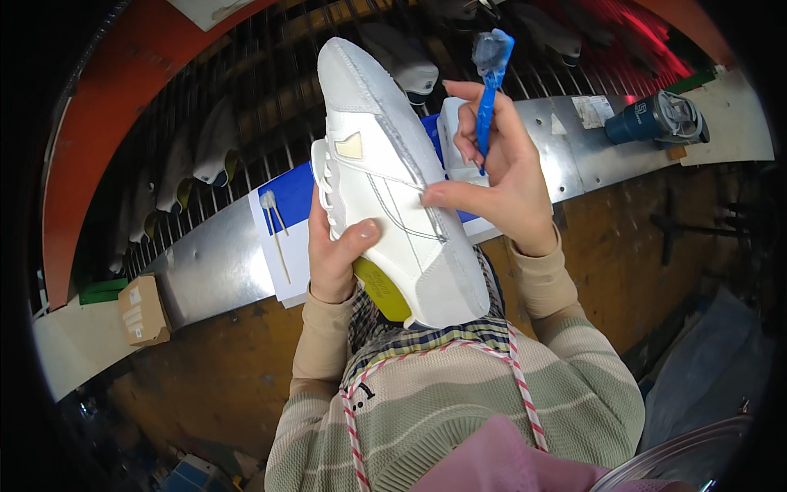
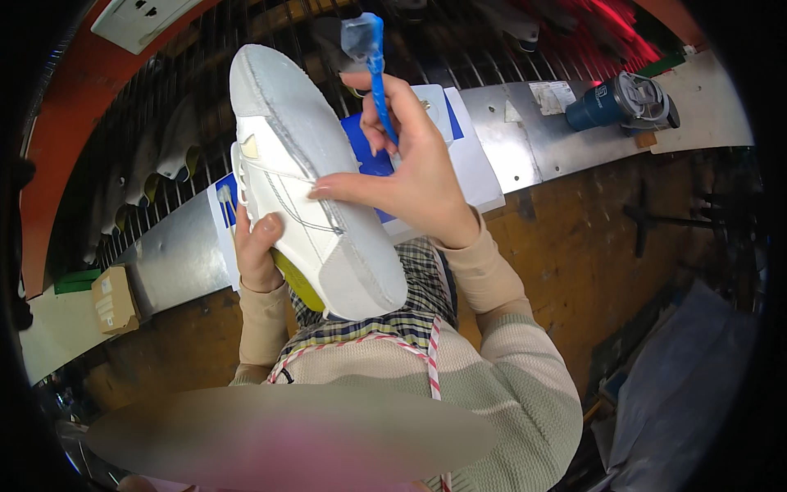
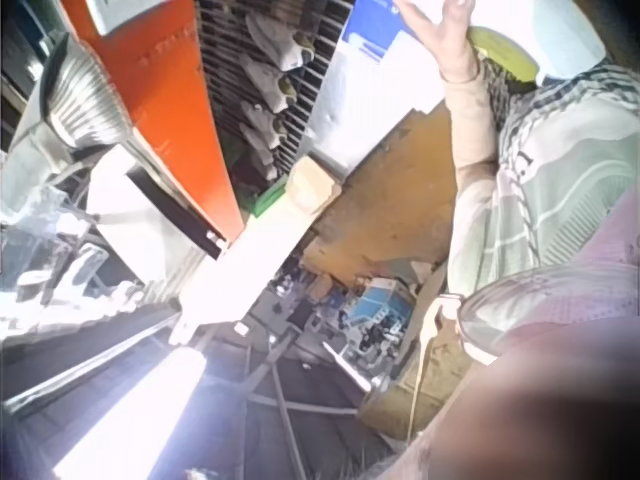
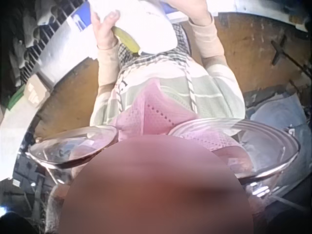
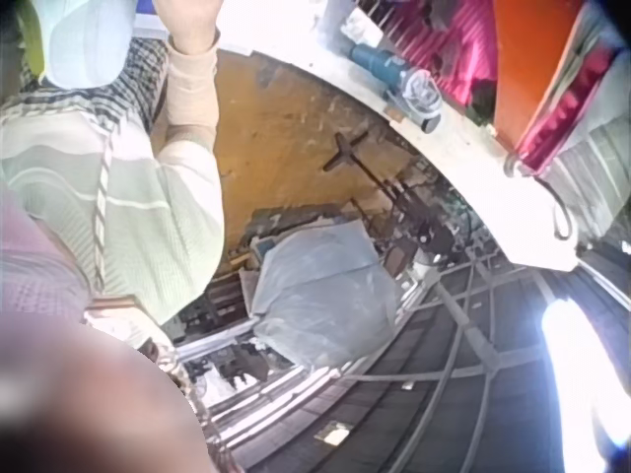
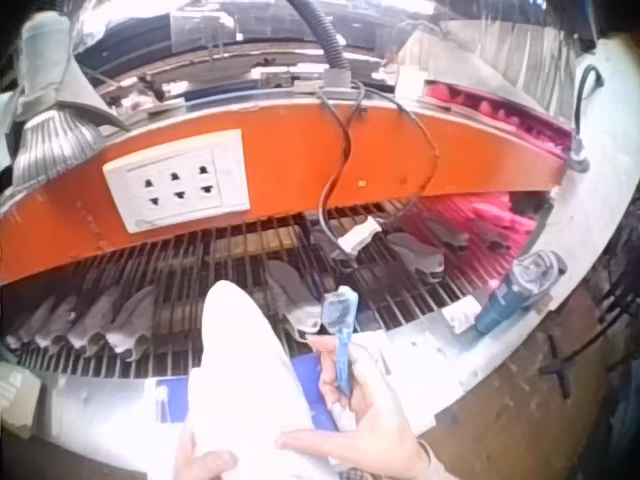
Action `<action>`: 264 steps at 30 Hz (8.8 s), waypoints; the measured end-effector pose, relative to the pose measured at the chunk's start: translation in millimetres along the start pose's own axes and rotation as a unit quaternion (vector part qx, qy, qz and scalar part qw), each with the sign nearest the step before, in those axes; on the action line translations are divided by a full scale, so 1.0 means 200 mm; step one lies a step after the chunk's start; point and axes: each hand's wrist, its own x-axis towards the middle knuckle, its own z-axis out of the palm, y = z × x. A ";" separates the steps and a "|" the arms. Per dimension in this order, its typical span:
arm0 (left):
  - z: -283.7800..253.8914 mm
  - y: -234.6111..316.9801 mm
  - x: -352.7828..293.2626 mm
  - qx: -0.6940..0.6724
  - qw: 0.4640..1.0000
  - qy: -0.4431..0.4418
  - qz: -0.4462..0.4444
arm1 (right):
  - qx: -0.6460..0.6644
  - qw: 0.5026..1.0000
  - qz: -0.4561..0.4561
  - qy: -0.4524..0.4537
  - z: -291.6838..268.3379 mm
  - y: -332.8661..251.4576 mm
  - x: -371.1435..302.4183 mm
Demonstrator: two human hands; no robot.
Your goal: The person holds a white sneaker and scrubs its upper and sole with a blue brush, repeatedly dipping the brush into a small container of liquid. The person rotates the shoe to access different areas and continues scrubbing throughout the clip.
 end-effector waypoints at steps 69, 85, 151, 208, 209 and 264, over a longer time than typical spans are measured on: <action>-0.24 0.03 0.02 -0.205 0.978 -0.023 -0.017 | -0.017 0.987 -0.045 -0.155 -0.12 0.13 0.00; -0.32 0.09 0.08 -0.031 0.998 0.059 0.017 | -0.113 0.991 0.069 -0.022 -0.10 0.00 -0.32; -0.25 -0.07 -0.11 -0.430 0.875 -0.099 -0.200 | -0.212 0.865 -0.303 -0.338 0.04 -0.24 0.39; -0.46 -0.20 -0.02 -0.574 0.793 -0.199 -0.057 | -0.344 0.905 -0.242 -0.056 0.27 -0.12 0.06; -0.44 -0.20 -0.01 -0.575 0.792 -0.195 -0.062 | -0.361 0.892 -0.271 -0.001 0.26 -0.08 0.16; -0.41 0.30 -0.05 0.020 0.992 0.056 0.115 | -0.327 0.898 -0.277 0.099 0.42 -0.05 -0.01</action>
